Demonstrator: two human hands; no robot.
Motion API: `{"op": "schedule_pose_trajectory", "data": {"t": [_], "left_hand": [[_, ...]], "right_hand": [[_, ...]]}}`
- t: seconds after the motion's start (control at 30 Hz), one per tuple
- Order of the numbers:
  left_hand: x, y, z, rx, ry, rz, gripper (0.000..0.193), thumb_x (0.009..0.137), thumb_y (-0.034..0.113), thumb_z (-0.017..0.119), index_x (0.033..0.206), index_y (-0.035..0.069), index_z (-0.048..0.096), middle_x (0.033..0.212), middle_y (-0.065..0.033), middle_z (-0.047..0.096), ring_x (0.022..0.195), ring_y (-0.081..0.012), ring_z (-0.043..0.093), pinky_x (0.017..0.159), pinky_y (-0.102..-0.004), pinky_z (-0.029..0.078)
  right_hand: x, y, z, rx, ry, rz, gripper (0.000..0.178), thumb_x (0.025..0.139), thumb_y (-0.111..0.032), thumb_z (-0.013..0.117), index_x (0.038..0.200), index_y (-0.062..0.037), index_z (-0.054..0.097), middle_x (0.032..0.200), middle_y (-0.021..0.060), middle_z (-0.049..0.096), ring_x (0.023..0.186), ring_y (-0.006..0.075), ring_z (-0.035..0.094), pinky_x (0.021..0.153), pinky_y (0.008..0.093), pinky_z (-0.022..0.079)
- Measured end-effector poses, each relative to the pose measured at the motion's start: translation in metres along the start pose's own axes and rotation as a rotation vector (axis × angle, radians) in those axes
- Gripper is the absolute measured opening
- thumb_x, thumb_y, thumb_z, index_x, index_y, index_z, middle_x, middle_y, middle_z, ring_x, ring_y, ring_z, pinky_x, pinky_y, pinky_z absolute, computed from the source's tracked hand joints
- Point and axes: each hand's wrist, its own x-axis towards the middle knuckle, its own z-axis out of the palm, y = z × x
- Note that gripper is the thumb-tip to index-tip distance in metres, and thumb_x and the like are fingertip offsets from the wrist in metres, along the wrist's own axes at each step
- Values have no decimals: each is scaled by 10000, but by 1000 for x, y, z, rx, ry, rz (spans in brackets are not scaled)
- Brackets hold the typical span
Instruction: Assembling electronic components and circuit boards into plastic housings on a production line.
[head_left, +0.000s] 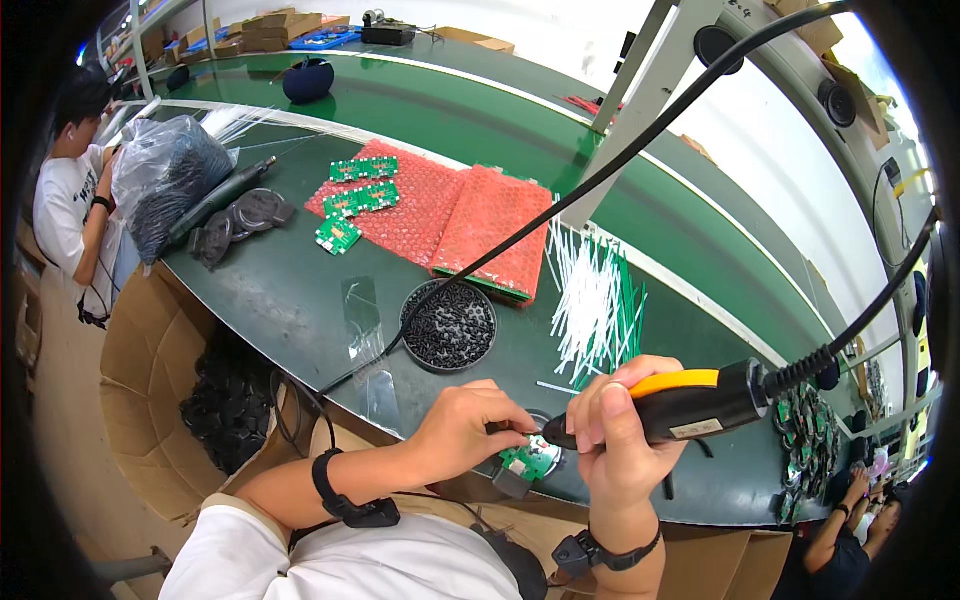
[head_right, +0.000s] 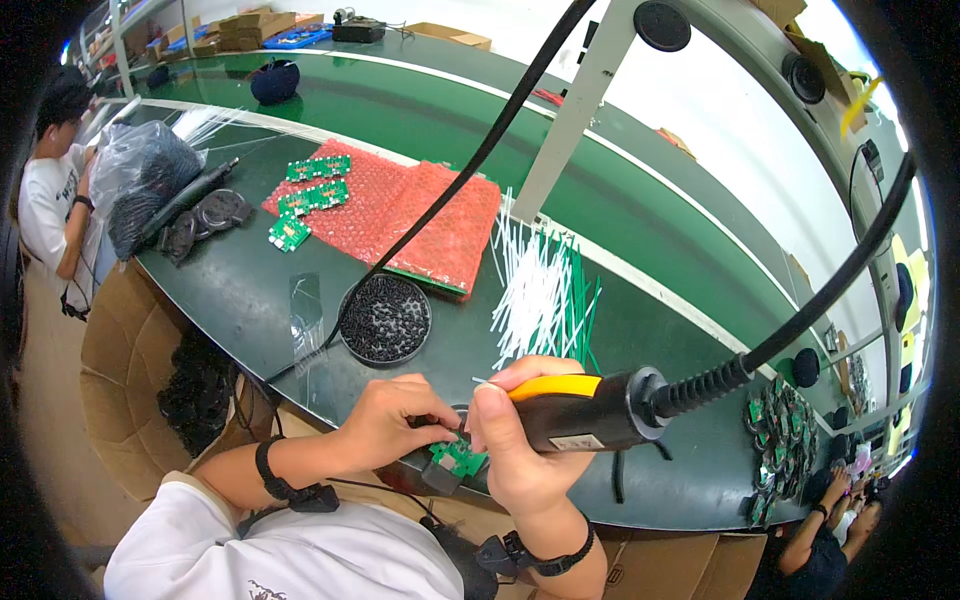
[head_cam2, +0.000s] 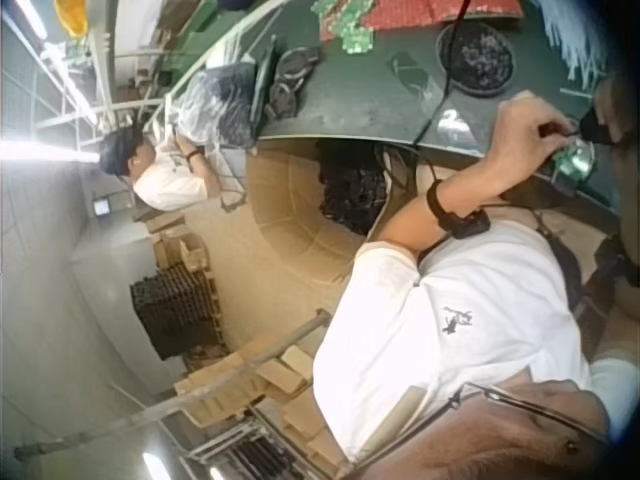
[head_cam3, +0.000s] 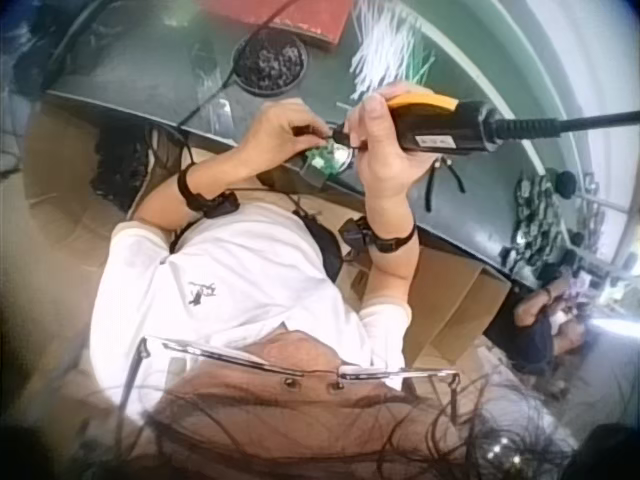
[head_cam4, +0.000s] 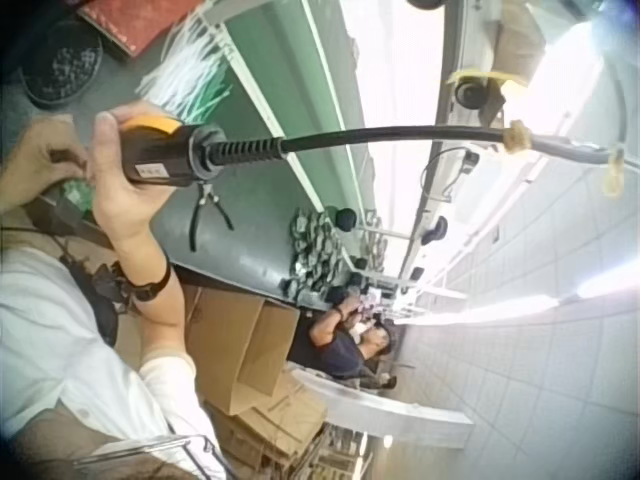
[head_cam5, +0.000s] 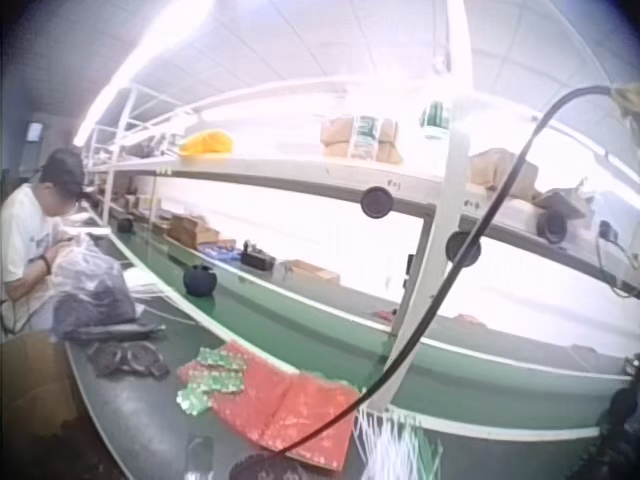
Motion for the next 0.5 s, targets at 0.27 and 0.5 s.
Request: {"op": "schedule_pose_trajectory", "data": {"t": [0.27, 0.5], "left_hand": [[4, 2, -2, 90, -110, -32, 413, 727, 50, 867, 1128, 95, 780, 972, -50, 775, 914, -247, 692, 801, -377, 570], [4, 2, -4, 85, -125, -47, 404, 728, 56, 871, 1120, 91, 781, 983, -52, 778, 939, -258, 697, 821, -381, 567]], "right_hand": [[-3, 6, -2, -86, 45, -4, 228, 920, 51, 729, 1072, -4, 569, 845, 88, 632, 570, 112, 576, 510, 254, 467], [-2, 11, -3, -83, 52, 0, 227, 918, 34, 748, 1068, -5, 583, 865, 90, 643, 582, 104, 579, 511, 248, 469]]}}
